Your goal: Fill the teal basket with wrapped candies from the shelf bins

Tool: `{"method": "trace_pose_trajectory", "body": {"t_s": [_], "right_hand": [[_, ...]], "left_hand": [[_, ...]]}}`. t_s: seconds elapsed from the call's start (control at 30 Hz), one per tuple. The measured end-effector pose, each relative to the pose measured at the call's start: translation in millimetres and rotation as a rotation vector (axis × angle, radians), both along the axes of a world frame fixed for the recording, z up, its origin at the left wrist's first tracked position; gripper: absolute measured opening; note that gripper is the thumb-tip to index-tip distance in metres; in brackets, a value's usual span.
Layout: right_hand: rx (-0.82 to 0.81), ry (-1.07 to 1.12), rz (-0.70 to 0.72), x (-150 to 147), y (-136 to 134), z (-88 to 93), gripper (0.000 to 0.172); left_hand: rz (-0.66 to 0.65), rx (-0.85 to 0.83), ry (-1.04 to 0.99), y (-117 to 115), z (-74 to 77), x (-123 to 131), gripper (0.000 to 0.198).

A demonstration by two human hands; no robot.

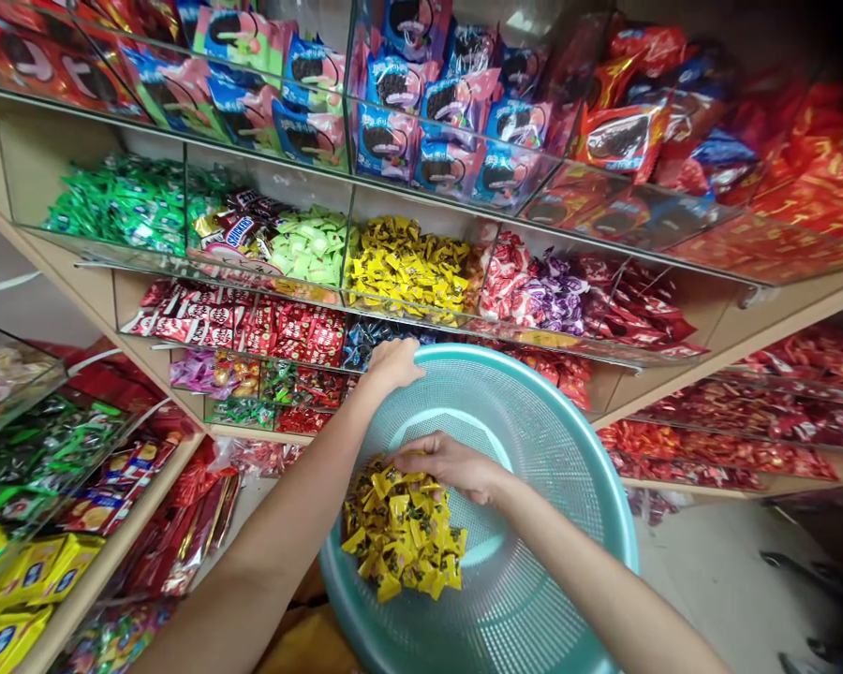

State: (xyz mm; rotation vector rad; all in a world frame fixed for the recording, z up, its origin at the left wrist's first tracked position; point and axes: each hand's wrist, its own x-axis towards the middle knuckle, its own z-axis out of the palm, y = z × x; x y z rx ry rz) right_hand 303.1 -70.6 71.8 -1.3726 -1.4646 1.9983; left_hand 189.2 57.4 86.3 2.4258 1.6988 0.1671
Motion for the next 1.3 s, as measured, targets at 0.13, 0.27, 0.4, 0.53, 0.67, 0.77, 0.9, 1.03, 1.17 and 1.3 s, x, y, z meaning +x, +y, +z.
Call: {"method": "trace_pose_trajectory", "body": {"t_s": [0.13,0.27,0.4,0.53,0.67,0.77,0.9,1.03,1.17,1.3], "right_hand": [[0.017,-0.009,0.077,1,2,0.4,0.035],[-0.005,-0.008,0.086,5,6,7.9,0.037],[-0.089,0.142,-0.029,9,12,12.8,0.037],[-0.202,0.304,-0.104,11,15,11.0,0.042],[-0.227,0.385,-0.126,13,15,7.9,0.036],[-0.220,0.406,-0.104,15,13,6.8,0.031],[-0.133,0.292,-0.062,16,8,3.1,0.033],[-0.018,0.132,-0.023,16,5,-3.2,0.034],[0.028,0.043,-0.005,15,4,-8.0,0.037],[0.038,-0.011,0.031,14,3,-10.9,0.039]], "left_hand": [[-0.004,0.026,-0.002,2,-3.0,-2,0.042],[0.007,-0.008,0.000,3,-3.8,-5,0.041],[0.013,-0.013,-0.012,3,-3.5,-7,0.042],[-0.005,-0.003,0.003,3,-3.8,-7,0.040],[-0.020,-0.009,0.020,4,-4.6,-6,0.038],[-0.029,-0.019,0.026,4,-5.0,-4,0.039],[-0.048,-0.019,0.027,3,-4.9,-1,0.039],[-0.059,-0.012,0.026,2,-4.4,2,0.039],[-0.047,-0.034,0.015,2,-4.0,3,0.040],[-0.041,-0.049,0.010,1,-3.3,1,0.040]]}}
